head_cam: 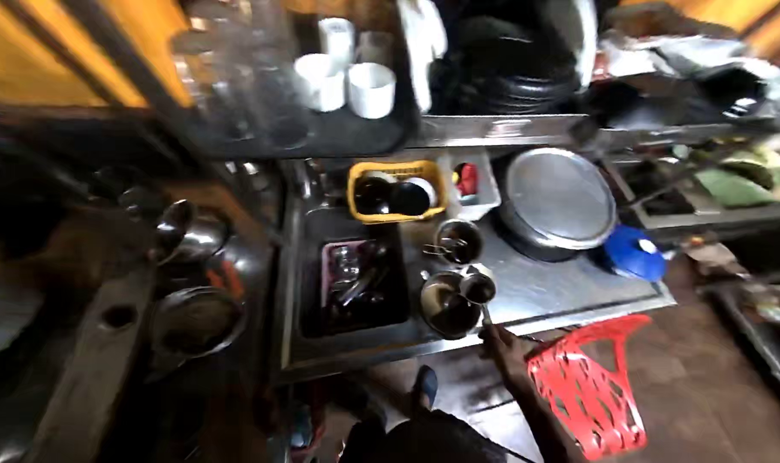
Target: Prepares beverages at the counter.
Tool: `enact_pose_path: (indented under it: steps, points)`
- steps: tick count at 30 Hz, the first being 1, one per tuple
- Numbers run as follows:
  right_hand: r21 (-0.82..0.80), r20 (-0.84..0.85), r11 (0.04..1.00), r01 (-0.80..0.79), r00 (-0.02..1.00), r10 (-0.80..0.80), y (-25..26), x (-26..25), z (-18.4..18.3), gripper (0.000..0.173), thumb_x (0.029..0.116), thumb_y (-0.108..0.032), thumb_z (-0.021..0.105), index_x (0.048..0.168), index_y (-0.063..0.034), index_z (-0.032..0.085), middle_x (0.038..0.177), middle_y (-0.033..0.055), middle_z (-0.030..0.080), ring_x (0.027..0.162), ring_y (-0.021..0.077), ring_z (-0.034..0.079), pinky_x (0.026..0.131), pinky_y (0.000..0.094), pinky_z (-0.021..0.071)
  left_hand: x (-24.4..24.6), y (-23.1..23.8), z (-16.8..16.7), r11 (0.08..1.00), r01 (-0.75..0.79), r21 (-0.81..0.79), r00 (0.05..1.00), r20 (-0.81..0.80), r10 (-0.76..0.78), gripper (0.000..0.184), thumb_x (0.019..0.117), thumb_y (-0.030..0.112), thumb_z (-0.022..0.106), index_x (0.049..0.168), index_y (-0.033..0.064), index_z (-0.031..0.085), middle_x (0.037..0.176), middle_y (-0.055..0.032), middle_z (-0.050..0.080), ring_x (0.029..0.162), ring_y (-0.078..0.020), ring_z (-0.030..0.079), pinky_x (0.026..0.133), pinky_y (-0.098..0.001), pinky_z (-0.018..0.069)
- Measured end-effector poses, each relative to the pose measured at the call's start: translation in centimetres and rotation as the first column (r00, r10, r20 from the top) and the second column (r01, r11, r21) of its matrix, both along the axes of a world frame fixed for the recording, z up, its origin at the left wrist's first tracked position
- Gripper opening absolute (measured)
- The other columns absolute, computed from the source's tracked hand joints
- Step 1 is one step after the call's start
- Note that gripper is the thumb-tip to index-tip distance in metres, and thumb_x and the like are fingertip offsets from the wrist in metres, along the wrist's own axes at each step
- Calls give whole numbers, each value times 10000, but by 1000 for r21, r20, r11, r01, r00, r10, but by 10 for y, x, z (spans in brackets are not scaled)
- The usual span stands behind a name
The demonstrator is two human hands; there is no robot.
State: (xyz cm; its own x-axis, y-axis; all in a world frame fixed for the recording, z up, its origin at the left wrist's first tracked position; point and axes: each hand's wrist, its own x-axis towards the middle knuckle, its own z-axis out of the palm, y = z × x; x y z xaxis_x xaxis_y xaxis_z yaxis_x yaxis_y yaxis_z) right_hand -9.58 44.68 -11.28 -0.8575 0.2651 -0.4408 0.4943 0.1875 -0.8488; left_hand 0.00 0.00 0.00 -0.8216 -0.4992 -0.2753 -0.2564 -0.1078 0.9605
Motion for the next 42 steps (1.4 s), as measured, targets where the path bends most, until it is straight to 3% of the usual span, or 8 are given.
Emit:
enact_pose_path:
  steps: [3,6,15,26,31,37,40,42]
  points:
    - [9,-38,1000,-9,999,9,27,2,-2,426,1072,-366,512,954,-12,718,702,65,659,572,175,617,565,380,565,-24,105,-30,915,362,-180,930,134,-342,355,1094,225,409,1279,-28,577,854,-77,649,609,-152,609,542,-347,564]
    - [-6,-54,999,-50,997,50,49,8,-1,441,1071,-391,512,942,-24,721,719,76,678,586,199,646,576,398,589,-46,181,-68,677,575,-459,818,312,-484,349,1063,200,425,1309,23,597,1095,-147,695,911,-264,694,822,-482,589]
    - [4,-114,998,-63,991,63,105,33,5,440,1049,-440,524,928,-64,719,692,52,661,555,189,631,547,392,577,-98,300,-108,116,804,-584,595,781,-192,482,1008,106,512,1484,96,439,1405,-160,567,1142,-308,670,894,-454,579]
    - [-19,-117,991,-131,985,128,125,36,2,465,1035,-488,529,916,-84,725,687,50,664,557,192,635,551,387,576,-103,308,-97,90,545,-834,837,533,-122,392,1000,163,576,1392,152,573,1305,-107,647,1082,-267,699,775,-409,611]
    - [-6,-122,988,-156,980,154,123,34,2,460,1035,-489,528,900,-96,725,672,36,652,543,179,620,536,376,565,-113,309,-117,101,790,-605,614,776,-147,488,1020,130,496,1506,147,452,1424,-131,575,1154,-315,666,891,-460,581]
    - [-25,-134,983,-181,975,177,118,30,9,430,1048,-439,524,916,-81,720,693,38,666,562,178,635,549,374,575,-96,283,-101,478,651,-590,755,567,-330,355,1065,248,457,1385,121,539,1127,-139,709,981,-305,719,851,-515,585]
    - [-77,-128,975,-209,972,198,105,24,9,431,1053,-425,527,888,-70,706,680,45,657,547,176,623,534,364,562,-85,260,-117,769,585,-257,805,299,-512,356,1089,295,414,1258,82,643,820,-37,674,602,-153,596,556,-339,528]
    - [-119,-134,960,-253,962,237,96,18,6,438,1052,-429,526,875,-67,700,678,45,650,540,175,612,526,359,555,-74,255,-111,840,541,22,820,205,-534,374,1105,291,399,1258,38,628,775,-51,646,471,-124,502,422,-278,446]
